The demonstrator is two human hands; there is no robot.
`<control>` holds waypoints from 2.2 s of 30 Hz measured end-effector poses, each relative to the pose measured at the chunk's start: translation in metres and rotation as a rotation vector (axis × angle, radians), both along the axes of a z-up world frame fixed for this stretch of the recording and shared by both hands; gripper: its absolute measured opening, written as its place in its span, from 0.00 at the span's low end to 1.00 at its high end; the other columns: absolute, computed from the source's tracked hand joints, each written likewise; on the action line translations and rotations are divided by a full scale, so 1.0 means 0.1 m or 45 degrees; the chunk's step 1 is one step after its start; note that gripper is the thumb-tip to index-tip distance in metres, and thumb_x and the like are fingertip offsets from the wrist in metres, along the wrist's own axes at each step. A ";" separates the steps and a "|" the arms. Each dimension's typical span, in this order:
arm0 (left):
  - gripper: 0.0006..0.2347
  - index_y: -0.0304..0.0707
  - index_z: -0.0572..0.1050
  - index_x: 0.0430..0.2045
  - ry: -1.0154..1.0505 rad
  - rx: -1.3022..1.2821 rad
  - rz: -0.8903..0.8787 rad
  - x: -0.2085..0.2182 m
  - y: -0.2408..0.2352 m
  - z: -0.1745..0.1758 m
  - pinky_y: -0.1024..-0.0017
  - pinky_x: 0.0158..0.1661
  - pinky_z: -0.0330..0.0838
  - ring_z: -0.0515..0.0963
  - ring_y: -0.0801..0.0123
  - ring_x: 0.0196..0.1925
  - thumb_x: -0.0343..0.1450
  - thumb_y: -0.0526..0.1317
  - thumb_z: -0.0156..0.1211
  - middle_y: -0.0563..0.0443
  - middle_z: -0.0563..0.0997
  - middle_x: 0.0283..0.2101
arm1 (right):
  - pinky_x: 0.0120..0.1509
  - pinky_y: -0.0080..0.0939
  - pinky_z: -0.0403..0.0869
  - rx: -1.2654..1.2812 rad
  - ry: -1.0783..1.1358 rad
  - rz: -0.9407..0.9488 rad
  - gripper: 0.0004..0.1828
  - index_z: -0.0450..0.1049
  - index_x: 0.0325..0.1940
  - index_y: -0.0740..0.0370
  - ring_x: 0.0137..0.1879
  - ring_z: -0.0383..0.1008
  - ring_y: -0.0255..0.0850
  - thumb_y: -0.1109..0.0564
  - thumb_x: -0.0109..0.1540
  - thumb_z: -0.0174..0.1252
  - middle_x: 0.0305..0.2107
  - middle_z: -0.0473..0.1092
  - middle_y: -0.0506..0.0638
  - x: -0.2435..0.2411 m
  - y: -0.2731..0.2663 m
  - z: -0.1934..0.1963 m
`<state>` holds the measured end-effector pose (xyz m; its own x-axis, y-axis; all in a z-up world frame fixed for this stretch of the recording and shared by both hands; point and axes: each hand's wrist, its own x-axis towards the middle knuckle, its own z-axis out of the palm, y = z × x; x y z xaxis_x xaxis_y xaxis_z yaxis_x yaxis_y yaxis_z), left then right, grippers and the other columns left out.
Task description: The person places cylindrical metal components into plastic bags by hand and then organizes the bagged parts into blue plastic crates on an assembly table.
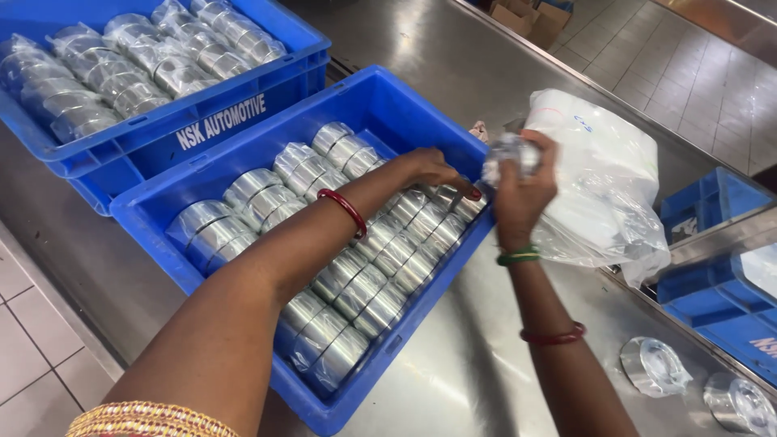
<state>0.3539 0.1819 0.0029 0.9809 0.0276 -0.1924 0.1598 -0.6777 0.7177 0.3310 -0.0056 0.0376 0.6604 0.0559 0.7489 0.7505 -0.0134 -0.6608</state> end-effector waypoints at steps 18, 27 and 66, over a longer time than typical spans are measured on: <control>0.47 0.23 0.82 0.43 0.025 0.424 -0.109 -0.30 -0.10 -0.02 0.60 0.54 0.77 0.85 0.50 0.54 0.43 0.72 0.65 0.35 0.84 0.51 | 0.44 0.35 0.72 -0.162 -0.005 -0.126 0.19 0.72 0.52 0.65 0.39 0.73 0.34 0.72 0.58 0.55 0.38 0.75 0.50 -0.06 0.03 -0.07; 0.55 0.11 0.59 0.57 -0.089 0.534 -0.270 -0.05 0.16 -0.12 0.58 0.53 0.74 0.78 0.40 0.55 0.56 0.72 0.71 0.23 0.75 0.52 | 0.58 0.42 0.76 -0.508 -0.154 0.109 0.27 0.73 0.59 0.61 0.55 0.80 0.42 0.72 0.55 0.56 0.52 0.77 0.53 0.06 0.11 0.17; 0.19 0.46 0.71 0.62 -0.613 1.003 -0.294 -0.18 0.16 -0.49 0.37 0.58 0.65 0.68 0.48 0.69 0.74 0.36 0.49 0.45 0.73 0.65 | 0.59 0.48 0.79 -0.715 -0.259 -0.005 0.15 0.81 0.46 0.53 0.54 0.79 0.49 0.64 0.56 0.62 0.48 0.76 0.54 -1.30 -1.03 -0.01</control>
<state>0.3359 0.1980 -0.0460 0.9474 -0.2273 0.2252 -0.2321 -0.9727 -0.0051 0.2007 -0.1082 0.0371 0.5078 0.4779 0.7168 0.8604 -0.3223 -0.3947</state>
